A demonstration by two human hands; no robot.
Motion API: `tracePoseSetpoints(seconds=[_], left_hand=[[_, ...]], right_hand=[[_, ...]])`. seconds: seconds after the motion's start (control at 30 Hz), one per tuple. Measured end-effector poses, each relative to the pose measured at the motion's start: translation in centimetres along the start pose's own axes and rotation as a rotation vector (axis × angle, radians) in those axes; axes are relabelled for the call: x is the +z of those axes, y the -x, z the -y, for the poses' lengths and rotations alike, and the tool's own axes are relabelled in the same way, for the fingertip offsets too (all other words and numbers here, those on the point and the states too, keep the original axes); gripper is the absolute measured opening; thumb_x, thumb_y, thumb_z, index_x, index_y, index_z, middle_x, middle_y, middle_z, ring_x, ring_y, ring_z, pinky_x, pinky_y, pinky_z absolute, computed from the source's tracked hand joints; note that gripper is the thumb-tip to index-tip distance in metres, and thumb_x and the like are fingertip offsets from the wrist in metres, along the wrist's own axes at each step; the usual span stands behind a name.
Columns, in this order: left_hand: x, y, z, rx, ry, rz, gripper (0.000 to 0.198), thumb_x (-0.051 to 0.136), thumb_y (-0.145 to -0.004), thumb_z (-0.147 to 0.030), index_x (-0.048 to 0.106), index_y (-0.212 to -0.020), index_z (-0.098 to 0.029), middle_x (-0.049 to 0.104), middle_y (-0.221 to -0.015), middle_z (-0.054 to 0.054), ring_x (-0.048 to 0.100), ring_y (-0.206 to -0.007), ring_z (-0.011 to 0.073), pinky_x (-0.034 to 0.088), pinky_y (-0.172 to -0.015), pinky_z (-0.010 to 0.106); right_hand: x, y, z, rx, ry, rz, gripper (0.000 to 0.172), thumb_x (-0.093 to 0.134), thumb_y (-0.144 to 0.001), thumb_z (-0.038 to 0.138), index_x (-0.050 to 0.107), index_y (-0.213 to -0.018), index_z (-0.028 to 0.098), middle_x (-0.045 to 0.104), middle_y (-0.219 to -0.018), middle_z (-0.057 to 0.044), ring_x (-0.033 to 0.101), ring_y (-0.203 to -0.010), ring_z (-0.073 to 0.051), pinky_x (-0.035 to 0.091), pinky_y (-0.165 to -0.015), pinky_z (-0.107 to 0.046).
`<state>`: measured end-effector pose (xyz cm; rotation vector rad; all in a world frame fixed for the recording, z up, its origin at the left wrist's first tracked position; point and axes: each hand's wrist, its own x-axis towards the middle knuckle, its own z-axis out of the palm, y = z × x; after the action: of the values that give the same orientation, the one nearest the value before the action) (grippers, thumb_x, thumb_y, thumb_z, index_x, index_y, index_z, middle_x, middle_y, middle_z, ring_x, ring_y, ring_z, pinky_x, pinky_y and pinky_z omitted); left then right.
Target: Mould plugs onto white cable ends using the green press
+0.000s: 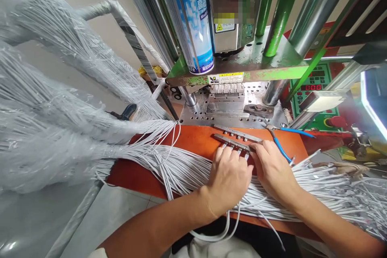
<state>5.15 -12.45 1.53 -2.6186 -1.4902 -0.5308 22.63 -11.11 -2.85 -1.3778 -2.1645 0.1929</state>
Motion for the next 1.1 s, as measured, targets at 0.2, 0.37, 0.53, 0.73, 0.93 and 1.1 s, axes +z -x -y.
tracePoseSetpoints(seconds=[0.2,0.37,0.53,0.73,0.93,1.1], left_hand=[[0.8,-0.2,-0.4,-0.048,-0.042,0.161,0.021,0.06,-0.092,-0.02,0.069,-0.074,-0.016,0.068,-0.068,0.007,0.067,-0.068,0.024,0.049,-0.068,0.038],[1.0,0.0,-0.3,-0.055,-0.067,0.154,0.017,0.06,-0.091,-0.018,0.067,-0.076,-0.016,0.068,-0.068,0.007,0.068,-0.067,0.0233,0.048,-0.063,0.036],[1.1,-0.1,-0.6,-0.038,-0.094,0.074,0.016,0.058,-0.09,-0.017,0.065,-0.076,-0.016,0.066,-0.068,0.007,0.066,-0.068,0.0237,0.05,-0.067,0.037],[1.0,-0.6,-0.8,-0.022,-0.128,0.117,0.018,0.058,-0.091,-0.016,0.066,-0.076,-0.016,0.067,-0.069,0.007,0.066,-0.069,0.0225,0.051,-0.069,0.036],[-0.3,-0.4,-0.4,-0.031,-0.052,0.176,0.023,0.057,-0.098,-0.026,0.066,-0.079,-0.016,0.067,-0.075,0.007,0.066,-0.077,0.0247,0.051,-0.076,0.04],[-2.9,2.1,1.0,0.13,0.085,0.056,0.038,0.063,-0.095,-0.054,0.065,-0.105,-0.018,0.063,-0.122,0.012,0.057,-0.113,0.0309,0.046,-0.098,0.047]], right_hand=[[0.2,0.6,-0.1,-0.013,0.056,0.125,0.019,0.037,-0.108,0.026,0.052,-0.118,0.02,0.059,-0.101,-0.006,0.062,-0.076,-0.02,0.042,-0.061,-0.033],[-0.1,0.2,-0.1,-0.052,-0.01,0.176,0.022,0.033,-0.106,0.021,0.051,-0.119,0.019,0.061,-0.103,-0.008,0.066,-0.077,-0.021,0.044,-0.06,-0.033],[-0.1,0.0,-0.3,-0.034,-0.068,0.196,0.023,0.035,-0.101,0.014,0.052,-0.116,0.02,0.061,-0.101,-0.008,0.066,-0.079,-0.021,0.046,-0.062,-0.032],[-0.2,0.0,-0.1,0.01,-0.097,0.238,0.026,0.033,-0.1,0.01,0.052,-0.116,0.018,0.059,-0.103,-0.008,0.066,-0.084,-0.021,0.049,-0.067,-0.033],[0.0,0.3,-0.1,0.053,-0.17,0.191,0.023,0.035,-0.105,0.02,0.054,-0.118,0.021,0.06,-0.102,-0.007,0.065,-0.084,-0.021,0.05,-0.072,-0.034],[-1.1,-0.4,-1.9,0.066,-0.324,0.025,0.02,0.043,-0.107,0.03,0.057,-0.121,0.026,0.063,-0.109,-0.005,0.063,-0.1,-0.019,0.051,-0.088,-0.032]])
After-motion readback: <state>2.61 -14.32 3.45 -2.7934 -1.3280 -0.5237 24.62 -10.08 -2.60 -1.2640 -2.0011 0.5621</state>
